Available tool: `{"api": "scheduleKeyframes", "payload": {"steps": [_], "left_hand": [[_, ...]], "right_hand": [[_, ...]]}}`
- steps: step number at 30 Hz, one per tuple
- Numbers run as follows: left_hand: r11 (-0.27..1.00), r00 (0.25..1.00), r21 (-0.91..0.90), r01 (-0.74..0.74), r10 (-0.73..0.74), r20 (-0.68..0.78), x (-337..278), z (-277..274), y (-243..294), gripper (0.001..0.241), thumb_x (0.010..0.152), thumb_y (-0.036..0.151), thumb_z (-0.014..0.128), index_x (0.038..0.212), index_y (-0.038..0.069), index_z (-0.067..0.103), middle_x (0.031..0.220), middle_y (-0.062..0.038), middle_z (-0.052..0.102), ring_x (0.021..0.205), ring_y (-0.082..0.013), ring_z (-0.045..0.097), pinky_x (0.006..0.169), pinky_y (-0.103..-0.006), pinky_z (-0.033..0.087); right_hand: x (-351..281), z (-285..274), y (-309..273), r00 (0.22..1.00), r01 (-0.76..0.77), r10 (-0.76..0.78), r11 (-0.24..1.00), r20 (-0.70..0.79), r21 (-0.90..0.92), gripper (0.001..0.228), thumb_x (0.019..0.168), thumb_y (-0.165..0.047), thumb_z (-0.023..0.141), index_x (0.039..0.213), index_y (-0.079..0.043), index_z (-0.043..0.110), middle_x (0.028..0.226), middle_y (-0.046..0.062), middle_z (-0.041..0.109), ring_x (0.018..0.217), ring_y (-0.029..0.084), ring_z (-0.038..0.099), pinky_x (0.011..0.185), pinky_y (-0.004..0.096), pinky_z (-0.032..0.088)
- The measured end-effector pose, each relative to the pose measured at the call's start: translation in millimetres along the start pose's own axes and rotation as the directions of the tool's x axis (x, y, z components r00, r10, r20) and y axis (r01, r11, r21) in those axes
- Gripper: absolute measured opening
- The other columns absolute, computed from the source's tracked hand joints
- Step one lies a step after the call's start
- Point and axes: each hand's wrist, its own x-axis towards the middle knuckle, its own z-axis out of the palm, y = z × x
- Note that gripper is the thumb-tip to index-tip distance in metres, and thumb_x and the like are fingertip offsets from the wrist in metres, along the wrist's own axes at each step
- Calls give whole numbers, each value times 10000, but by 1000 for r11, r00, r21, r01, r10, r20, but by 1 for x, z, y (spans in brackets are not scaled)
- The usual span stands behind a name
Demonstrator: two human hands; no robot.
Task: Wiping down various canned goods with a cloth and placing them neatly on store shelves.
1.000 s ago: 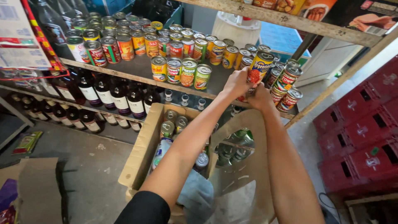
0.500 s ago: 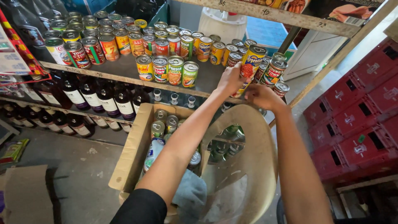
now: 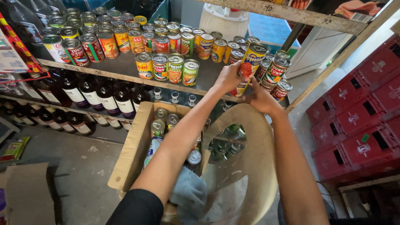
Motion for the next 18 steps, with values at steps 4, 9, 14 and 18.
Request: {"api": "scheduleKeyframes", "payload": {"steps": [4, 9, 14, 18], "left_hand": [[1000, 1000, -27, -11, 11, -28, -1, 9, -6, 533, 730, 230, 859, 1197, 51, 674, 1012, -198, 765, 993, -366, 732, 815, -442, 582], [999, 999, 47, 25, -23, -36, 2, 24, -2, 705, 745, 255, 865, 1338, 11, 573, 1010, -254, 723, 987, -406, 706, 807, -470, 562], [1000, 999, 25, 13, -12, -29, 1, 36, -1, 666, 779, 229, 841, 1340, 11, 554, 1035, -251, 724, 1009, -422, 695, 827, -491, 548], [999, 999, 31, 20, -18, -46, -2, 39, 2, 651, 789, 231, 841, 1329, 12, 550, 1027, -249, 725, 1005, -427, 688, 812, -501, 543]], "right_hand": [[9, 6, 31, 997, 66, -67, 998, -31, -24, 938, 907, -199, 730, 1622, 8, 159, 1474, 237, 534, 1322, 303, 553, 1066, 392, 438], [6, -1, 23, 995, -1, -7, 997, -99, -81, 778, 841, -129, 733, 1492, 48, 344, 1241, 221, 644, 1148, 295, 633, 966, 395, 483], [2, -10, 40, 996, -55, 61, 994, 71, -89, 302, 892, -93, 571, 1166, 1, 655, 963, 162, 719, 912, 289, 676, 814, 403, 535], [3, 0, 57, 981, -45, 78, 982, 179, -182, 364, 827, -89, 542, 1157, -59, 692, 987, 144, 759, 927, 279, 705, 839, 403, 539]]}}
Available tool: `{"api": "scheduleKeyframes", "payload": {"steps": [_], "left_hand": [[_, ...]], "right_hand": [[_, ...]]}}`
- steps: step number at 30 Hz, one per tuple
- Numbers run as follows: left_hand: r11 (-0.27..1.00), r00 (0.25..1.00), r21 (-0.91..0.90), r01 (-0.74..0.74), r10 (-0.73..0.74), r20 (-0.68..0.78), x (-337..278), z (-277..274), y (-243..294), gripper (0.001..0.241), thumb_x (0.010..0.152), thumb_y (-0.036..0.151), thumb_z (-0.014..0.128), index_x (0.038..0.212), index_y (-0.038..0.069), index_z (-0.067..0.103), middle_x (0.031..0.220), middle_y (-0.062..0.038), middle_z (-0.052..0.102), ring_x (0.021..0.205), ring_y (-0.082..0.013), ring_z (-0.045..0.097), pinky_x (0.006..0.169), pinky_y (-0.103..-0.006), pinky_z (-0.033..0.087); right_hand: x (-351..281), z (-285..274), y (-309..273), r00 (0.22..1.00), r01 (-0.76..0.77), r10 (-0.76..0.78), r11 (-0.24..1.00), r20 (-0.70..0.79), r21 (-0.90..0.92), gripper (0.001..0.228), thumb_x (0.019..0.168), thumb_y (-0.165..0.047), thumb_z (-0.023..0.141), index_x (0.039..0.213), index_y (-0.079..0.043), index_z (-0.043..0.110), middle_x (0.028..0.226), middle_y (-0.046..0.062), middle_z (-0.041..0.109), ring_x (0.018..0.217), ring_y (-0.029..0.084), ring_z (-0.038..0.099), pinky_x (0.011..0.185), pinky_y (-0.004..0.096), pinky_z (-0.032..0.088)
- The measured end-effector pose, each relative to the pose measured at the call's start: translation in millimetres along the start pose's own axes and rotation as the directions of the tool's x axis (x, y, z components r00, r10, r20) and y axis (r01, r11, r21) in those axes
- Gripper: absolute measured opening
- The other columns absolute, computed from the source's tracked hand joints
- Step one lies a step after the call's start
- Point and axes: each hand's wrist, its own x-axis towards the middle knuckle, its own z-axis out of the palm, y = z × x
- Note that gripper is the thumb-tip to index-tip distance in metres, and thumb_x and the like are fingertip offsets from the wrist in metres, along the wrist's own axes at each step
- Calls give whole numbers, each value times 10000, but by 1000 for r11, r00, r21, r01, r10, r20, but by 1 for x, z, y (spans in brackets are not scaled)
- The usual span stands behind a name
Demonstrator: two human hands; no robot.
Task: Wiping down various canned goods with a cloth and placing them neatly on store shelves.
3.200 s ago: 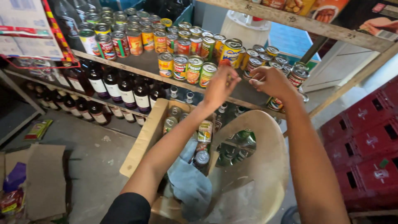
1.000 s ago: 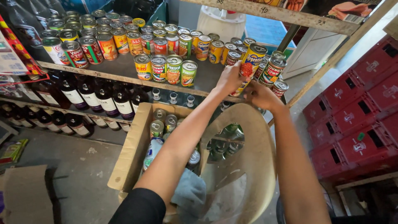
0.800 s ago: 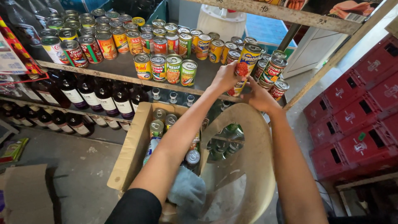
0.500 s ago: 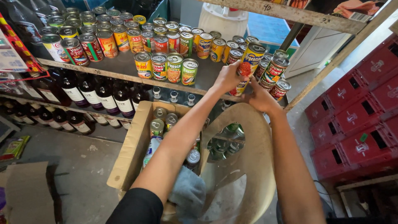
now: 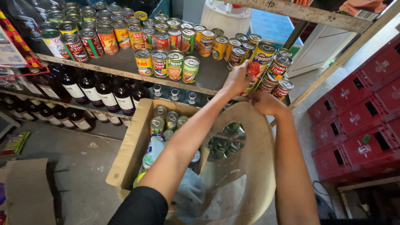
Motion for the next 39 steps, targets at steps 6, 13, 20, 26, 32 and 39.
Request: {"api": "scheduleKeyframes", "payload": {"steps": [6, 13, 20, 26, 32, 39], "left_hand": [[999, 998, 38, -8, 11, -68, -1, 14, -8, 741, 788, 251, 840, 1382, -32, 501, 1112, -261, 704, 1067, -438, 667, 862, -494, 539], [997, 998, 58, 44, -42, -48, -1, 20, 1, 807, 803, 270, 824, 1426, -71, 441, 1183, -253, 684, 1141, -433, 620, 942, -489, 502], [999, 997, 35, 0, 3, -78, -1, 35, -18, 801, 832, 265, 808, 1448, -80, 430, 1198, -259, 677, 1149, -443, 609, 967, -482, 497], [1000, 999, -23, 9, -10, -39, 1, 43, -42, 866, 820, 294, 812, 1481, -80, 397, 1249, -279, 658, 1195, -432, 610, 1014, -466, 489], [990, 994, 114, -84, 92, -62, -20, -13, -37, 898, 825, 242, 827, 1493, -93, 329, 1374, -309, 534, 1266, -469, 503, 1072, -486, 425], [921, 977, 365, -134, 184, -108, -41, -148, -16, 568, 833, 7, 709, 1378, 73, 563, 1348, -160, 590, 1280, -384, 498, 1119, -452, 421]], "right_hand": [[-6, -4, -14, 997, 33, -29, 998, 67, -63, 558, 820, -96, 560, 1373, -97, 633, 1265, 191, 710, 1153, 311, 683, 1011, 391, 501], [-5, -1, -10, 998, 31, -24, 993, 65, -111, 531, 873, -175, 591, 1399, -118, 624, 1347, 170, 669, 1220, 317, 651, 1054, 391, 474], [-6, 2, -10, 996, 50, -41, 992, 80, -112, 513, 876, -195, 607, 1384, -127, 627, 1349, 148, 669, 1223, 299, 644, 1056, 382, 460], [13, 5, 2, 990, 116, -95, 967, 104, -225, 434, 845, -158, 618, 1263, -66, 687, 1208, 189, 728, 1084, 320, 705, 936, 422, 535], [34, -8, -42, 976, 103, -22, 923, 218, -371, 361, 867, -168, 614, 1200, -80, 722, 1103, 181, 758, 1000, 333, 725, 865, 453, 557], [80, -9, -89, 996, 87, -80, 969, 37, -233, 553, 917, -359, 710, 1392, -97, 607, 1174, 176, 729, 1036, 305, 720, 888, 408, 570]]}}
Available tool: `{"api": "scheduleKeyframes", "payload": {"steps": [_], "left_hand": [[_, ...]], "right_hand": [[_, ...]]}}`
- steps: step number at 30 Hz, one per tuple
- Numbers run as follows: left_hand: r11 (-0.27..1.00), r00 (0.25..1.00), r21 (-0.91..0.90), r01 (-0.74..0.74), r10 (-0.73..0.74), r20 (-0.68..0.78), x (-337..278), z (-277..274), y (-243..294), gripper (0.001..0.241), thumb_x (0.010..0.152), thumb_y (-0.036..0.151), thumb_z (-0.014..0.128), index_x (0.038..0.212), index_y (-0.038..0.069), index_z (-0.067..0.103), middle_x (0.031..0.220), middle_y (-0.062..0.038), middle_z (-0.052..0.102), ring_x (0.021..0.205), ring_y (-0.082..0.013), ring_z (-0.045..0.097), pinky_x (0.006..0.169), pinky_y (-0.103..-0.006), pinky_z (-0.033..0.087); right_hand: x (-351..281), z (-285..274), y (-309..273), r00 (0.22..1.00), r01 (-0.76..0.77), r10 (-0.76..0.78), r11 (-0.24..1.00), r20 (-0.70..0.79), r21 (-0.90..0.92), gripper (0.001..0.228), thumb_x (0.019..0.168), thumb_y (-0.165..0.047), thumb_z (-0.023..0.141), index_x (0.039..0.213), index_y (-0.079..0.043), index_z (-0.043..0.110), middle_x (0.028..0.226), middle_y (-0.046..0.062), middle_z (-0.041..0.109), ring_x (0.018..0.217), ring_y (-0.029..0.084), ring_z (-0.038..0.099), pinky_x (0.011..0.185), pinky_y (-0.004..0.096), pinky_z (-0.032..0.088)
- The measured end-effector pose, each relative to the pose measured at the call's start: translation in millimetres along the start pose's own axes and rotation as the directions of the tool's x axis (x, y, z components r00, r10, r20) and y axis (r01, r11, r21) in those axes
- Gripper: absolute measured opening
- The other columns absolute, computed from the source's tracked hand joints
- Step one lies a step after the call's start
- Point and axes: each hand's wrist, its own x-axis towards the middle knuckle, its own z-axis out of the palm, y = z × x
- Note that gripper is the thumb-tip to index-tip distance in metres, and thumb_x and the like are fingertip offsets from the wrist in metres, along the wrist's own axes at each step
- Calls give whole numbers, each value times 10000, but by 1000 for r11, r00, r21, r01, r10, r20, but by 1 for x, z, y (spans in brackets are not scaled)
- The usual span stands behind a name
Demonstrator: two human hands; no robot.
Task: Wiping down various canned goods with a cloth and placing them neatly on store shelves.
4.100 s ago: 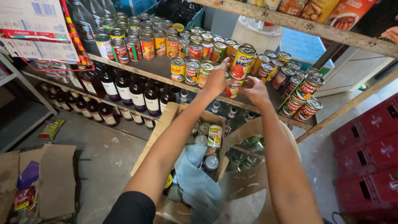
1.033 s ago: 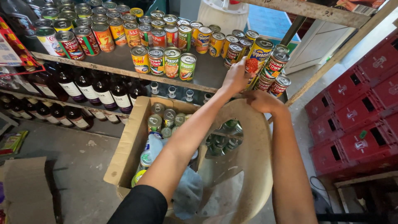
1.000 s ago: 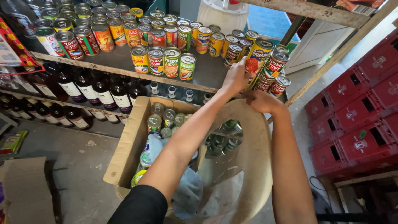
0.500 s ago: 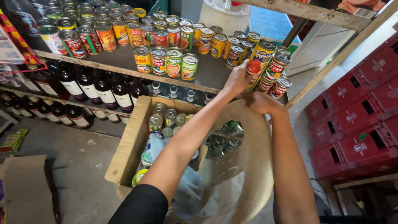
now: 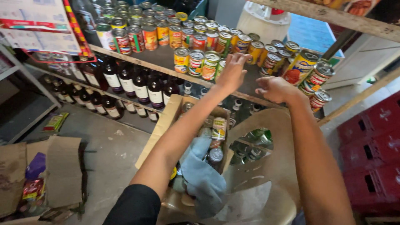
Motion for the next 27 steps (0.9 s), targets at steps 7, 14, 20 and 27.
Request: {"api": "scheduleKeyframes", "payload": {"steps": [7, 14, 20, 27], "left_hand": [[919, 995, 389, -71, 94, -40, -14, -61, -63, 578, 776, -76, 622, 1345, 27, 598, 1417, -133, 570, 1393, -349, 450, 1212, -441, 359], [871, 990, 490, 36, -99, 103, -7, -59, -110, 791, 798, 377, 790, 1422, -24, 516, 1398, -233, 545, 1394, -391, 395, 1201, -537, 165], [905, 986, 420, 69, -124, 107, -7, -57, -107, 566, 849, 361, 781, 1361, 164, 643, 1298, -178, 647, 1360, -356, 463, 1250, -538, 154], [919, 985, 377, 113, -154, 80, -5, -59, -71, 505, 807, 360, 805, 1287, 240, 704, 1146, -168, 696, 1246, -347, 533, 1232, -499, 210]], "right_hand": [[53, 42, -49, 980, 61, -4, 958, -200, 281, 696, 891, -250, 766, 1493, -29, 497, 1130, 182, 749, 1025, 258, 727, 902, 363, 568], [94, 80, -84, 915, 54, 149, 874, -374, 483, 815, 809, -231, 831, 1491, -22, 437, 1251, 163, 709, 1107, 230, 695, 941, 351, 534], [106, 108, -92, 822, 56, 294, 811, -489, 582, 610, 795, -187, 794, 1310, -11, 518, 1163, 195, 734, 1102, 298, 719, 921, 397, 536], [86, 96, -90, 811, -136, 388, 853, -438, 505, 714, 771, -219, 811, 1319, 19, 421, 1110, 302, 693, 1103, 446, 664, 908, 474, 516]]}}
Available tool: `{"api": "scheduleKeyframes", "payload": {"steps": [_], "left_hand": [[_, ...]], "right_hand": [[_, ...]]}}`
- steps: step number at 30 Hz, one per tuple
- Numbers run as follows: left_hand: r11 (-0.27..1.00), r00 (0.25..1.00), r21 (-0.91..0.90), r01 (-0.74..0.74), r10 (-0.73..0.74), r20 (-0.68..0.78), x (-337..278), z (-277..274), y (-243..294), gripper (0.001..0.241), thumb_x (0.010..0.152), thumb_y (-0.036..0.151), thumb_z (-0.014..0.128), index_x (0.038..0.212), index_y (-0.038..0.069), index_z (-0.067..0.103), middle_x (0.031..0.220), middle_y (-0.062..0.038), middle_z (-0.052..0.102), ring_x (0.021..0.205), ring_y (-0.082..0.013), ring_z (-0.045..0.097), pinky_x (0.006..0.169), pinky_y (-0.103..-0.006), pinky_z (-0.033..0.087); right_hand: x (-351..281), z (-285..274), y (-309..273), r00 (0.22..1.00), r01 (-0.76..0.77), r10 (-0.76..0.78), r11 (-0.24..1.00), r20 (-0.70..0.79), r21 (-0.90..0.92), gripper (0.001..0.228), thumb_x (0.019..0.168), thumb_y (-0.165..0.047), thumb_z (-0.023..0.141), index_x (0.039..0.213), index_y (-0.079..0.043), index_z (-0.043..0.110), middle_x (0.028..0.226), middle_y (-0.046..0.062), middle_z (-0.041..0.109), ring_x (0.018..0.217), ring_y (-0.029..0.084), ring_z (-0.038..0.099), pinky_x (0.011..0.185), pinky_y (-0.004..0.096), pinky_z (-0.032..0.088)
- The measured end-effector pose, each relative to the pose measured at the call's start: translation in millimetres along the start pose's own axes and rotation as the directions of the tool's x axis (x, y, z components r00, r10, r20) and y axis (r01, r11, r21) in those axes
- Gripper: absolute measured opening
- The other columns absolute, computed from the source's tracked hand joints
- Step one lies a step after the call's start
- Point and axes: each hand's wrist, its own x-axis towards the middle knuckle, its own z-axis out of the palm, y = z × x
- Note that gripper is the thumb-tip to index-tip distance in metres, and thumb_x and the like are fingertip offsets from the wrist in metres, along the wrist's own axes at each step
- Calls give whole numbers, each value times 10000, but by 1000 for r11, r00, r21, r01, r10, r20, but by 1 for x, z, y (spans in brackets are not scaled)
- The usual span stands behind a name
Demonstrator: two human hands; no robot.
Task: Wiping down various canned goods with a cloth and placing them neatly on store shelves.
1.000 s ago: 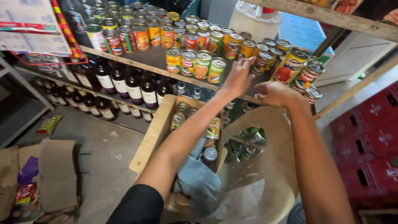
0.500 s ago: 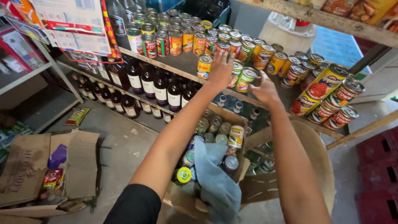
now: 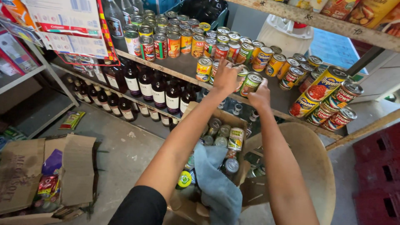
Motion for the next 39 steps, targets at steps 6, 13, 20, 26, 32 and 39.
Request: {"api": "scheduleKeyframes", "payload": {"steps": [6, 13, 20, 26, 32, 39], "left_hand": [[992, 999, -121, 44, -47, -27, -5, 19, 38, 492, 787, 390, 822, 1255, 280, 718, 1171, -161, 688, 1194, -382, 585, 995, -471, 501], [940, 993, -321, 116, -110, 37, -5, 54, 69, 558, 762, 405, 838, 1293, 318, 692, 1103, -142, 683, 973, -359, 706, 808, -467, 579], [912, 993, -396, 111, -82, 89, -12, 69, 80, 921, 757, 389, 852, 1554, 277, 404, 1025, -175, 715, 971, -405, 692, 811, -504, 559], [910, 992, -395, 128, -122, 41, -11, 98, 76, 844, 722, 451, 885, 1409, 122, 521, 1098, -169, 709, 1032, -383, 688, 842, -478, 561], [912, 986, -375, 163, -133, 105, -12, 85, 91, 692, 724, 490, 866, 1273, 134, 640, 1117, -127, 700, 1046, -349, 694, 861, -460, 568], [912, 982, -366, 187, -164, 95, -18, 85, 103, 737, 738, 512, 847, 1329, 137, 618, 1153, -137, 664, 1015, -380, 692, 841, -471, 570]], "right_hand": [[10, -25, 56, 999, 12, -17, 989, -35, -147, 710, 744, -214, 805, 1290, 29, 423, 1107, 335, 686, 1087, 482, 661, 904, 505, 531], [-8, -69, 69, 998, -53, 44, 982, -55, -180, 749, 760, -293, 835, 1269, 43, 401, 1112, 343, 679, 1088, 485, 653, 907, 514, 526], [-4, -105, 72, 985, -131, 168, 857, 31, -499, 609, 787, -362, 762, 1196, 60, 603, 1174, 317, 676, 1087, 458, 669, 902, 513, 535], [-23, -156, 44, 855, 74, 219, 845, 470, -529, 418, 879, -234, 664, 1199, 30, 716, 1220, 227, 748, 1125, 350, 720, 977, 445, 550], [-31, -195, 59, 677, 278, 3, 925, 736, -260, 645, 842, -47, 597, 1476, -73, 486, 1469, 109, 581, 1342, 240, 545, 1093, 373, 434], [-38, -196, 78, 628, 363, -55, 903, 777, -230, 652, 900, -129, 617, 1528, -106, 441, 1497, 113, 565, 1366, 231, 538, 1113, 357, 425]]}}
